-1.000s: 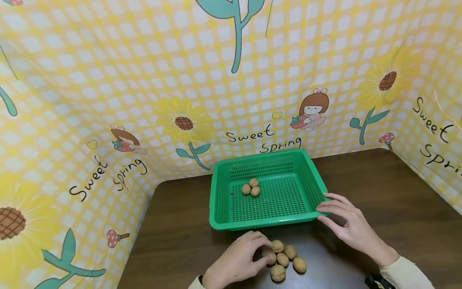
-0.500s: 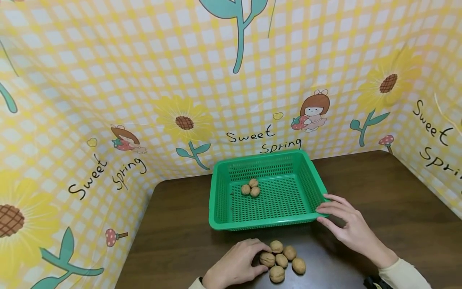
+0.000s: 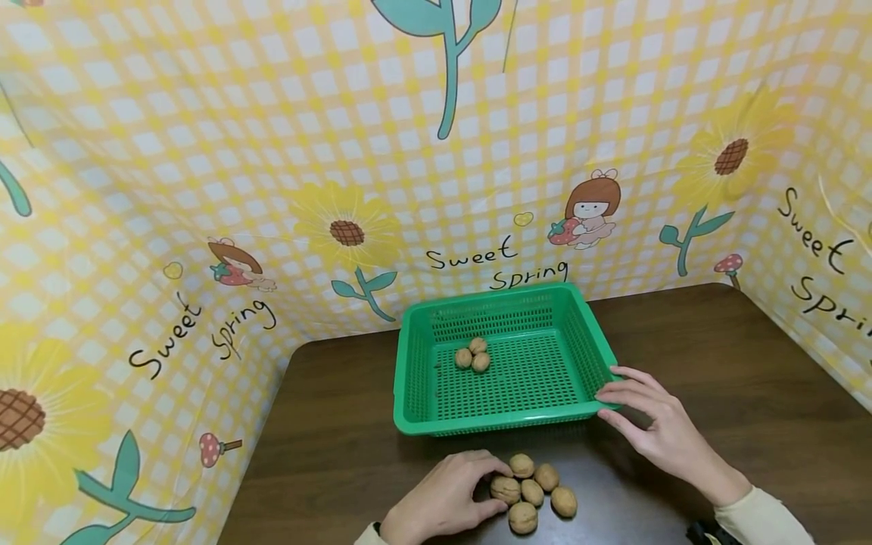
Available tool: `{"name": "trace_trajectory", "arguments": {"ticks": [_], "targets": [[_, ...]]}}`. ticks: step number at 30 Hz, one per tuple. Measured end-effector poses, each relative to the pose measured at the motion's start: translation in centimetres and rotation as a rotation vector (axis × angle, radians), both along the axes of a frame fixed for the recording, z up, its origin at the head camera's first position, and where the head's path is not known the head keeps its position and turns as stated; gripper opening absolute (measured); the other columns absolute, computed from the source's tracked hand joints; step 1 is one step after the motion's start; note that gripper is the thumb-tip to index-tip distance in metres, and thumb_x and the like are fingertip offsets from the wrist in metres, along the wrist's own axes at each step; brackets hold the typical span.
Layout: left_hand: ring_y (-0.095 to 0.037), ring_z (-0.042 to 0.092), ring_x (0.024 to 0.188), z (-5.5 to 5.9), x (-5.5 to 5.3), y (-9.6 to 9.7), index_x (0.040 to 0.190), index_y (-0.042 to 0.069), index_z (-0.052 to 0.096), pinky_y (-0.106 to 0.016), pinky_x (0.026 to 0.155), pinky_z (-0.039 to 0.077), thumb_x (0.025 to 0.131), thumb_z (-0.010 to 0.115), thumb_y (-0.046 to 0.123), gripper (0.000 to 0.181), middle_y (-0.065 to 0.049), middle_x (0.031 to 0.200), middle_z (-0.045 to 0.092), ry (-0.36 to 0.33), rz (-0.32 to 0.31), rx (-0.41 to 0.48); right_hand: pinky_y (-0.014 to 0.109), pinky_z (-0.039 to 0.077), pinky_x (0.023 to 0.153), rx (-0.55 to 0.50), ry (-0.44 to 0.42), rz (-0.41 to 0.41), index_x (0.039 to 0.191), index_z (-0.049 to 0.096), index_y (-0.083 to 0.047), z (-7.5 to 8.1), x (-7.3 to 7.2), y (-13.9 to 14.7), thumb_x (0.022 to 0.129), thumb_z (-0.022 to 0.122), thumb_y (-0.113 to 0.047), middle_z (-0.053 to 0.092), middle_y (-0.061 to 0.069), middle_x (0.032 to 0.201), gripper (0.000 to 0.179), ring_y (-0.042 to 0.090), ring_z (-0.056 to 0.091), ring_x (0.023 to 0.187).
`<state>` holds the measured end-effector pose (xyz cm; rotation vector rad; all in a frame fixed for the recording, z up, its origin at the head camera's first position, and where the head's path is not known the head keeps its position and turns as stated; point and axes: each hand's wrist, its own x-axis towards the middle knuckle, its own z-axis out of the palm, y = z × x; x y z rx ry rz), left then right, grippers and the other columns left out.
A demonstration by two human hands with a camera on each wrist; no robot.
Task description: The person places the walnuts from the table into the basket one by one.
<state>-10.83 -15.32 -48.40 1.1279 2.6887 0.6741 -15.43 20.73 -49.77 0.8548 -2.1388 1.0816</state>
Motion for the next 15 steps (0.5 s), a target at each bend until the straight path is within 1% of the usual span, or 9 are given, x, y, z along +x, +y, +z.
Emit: {"name": "trace_trajectory", "arguments": {"ticks": [4, 7, 10, 13, 15], "targets": [[0.001, 0.067, 0.108, 0.8, -0.2, -0.1, 0.126, 0.025, 0.074, -0.020, 0.089, 0.056, 0.099, 0.079, 0.033, 0.028, 0.013, 0.119, 0.074, -0.003, 0.000, 0.001, 0.014, 0.036, 0.119, 0.001, -0.003, 0.006, 0.106, 0.081, -0.023, 0.1, 0.0, 0.0, 0.071, 0.089, 0.012, 0.078, 0.000, 0.108, 0.050, 0.010, 0.055, 0.140], [0.002, 0.066, 0.105, 1.8, -0.3, -0.1, 0.126, 0.024, 0.074, -0.018, 0.089, 0.055, 0.099, 0.079, 0.032, 0.029, 0.014, 0.118, 0.073, -0.017, -0.021, -0.006, 0.013, 0.036, 0.119, -0.001, 0.002, 0.013, 0.107, 0.081, -0.024, 0.1, 0.0, 0.0, 0.071, 0.089, 0.012, 0.078, -0.001, 0.109, 0.051, 0.010, 0.055, 0.140], [0.004, 0.065, 0.104, 3.4, -0.6, -0.1, 0.127, 0.022, 0.074, -0.016, 0.089, 0.054, 0.099, 0.080, 0.033, 0.030, 0.014, 0.118, 0.073, -0.029, -0.065, -0.009, 0.013, 0.035, 0.119, -0.002, 0.002, 0.016, 0.108, 0.081, -0.024, 0.1, 0.0, 0.1, 0.071, 0.088, 0.013, 0.078, -0.002, 0.110, 0.052, 0.009, 0.054, 0.140], [0.005, 0.065, 0.107, 5.3, -1.1, 0.2, 0.129, 0.021, 0.073, -0.018, 0.092, 0.056, 0.100, 0.079, 0.032, 0.032, 0.013, 0.120, 0.073, -0.043, -0.108, 0.013, 0.012, 0.034, 0.119, 0.006, -0.006, 0.011, 0.108, 0.081, -0.025, 0.1, 0.0, 0.1, 0.072, 0.088, 0.013, 0.078, -0.002, 0.111, 0.053, 0.009, 0.053, 0.141], [0.005, 0.065, 0.107, 6.6, -1.5, 0.4, 0.131, 0.022, 0.073, -0.020, 0.094, 0.056, 0.100, 0.079, 0.031, 0.033, 0.013, 0.121, 0.073, -0.059, -0.120, 0.035, 0.012, 0.034, 0.119, 0.016, -0.015, 0.003, 0.109, 0.081, -0.025, 0.1, 0.1, 0.2, 0.073, 0.087, 0.013, 0.078, -0.003, 0.111, 0.052, 0.009, 0.053, 0.141]]}}
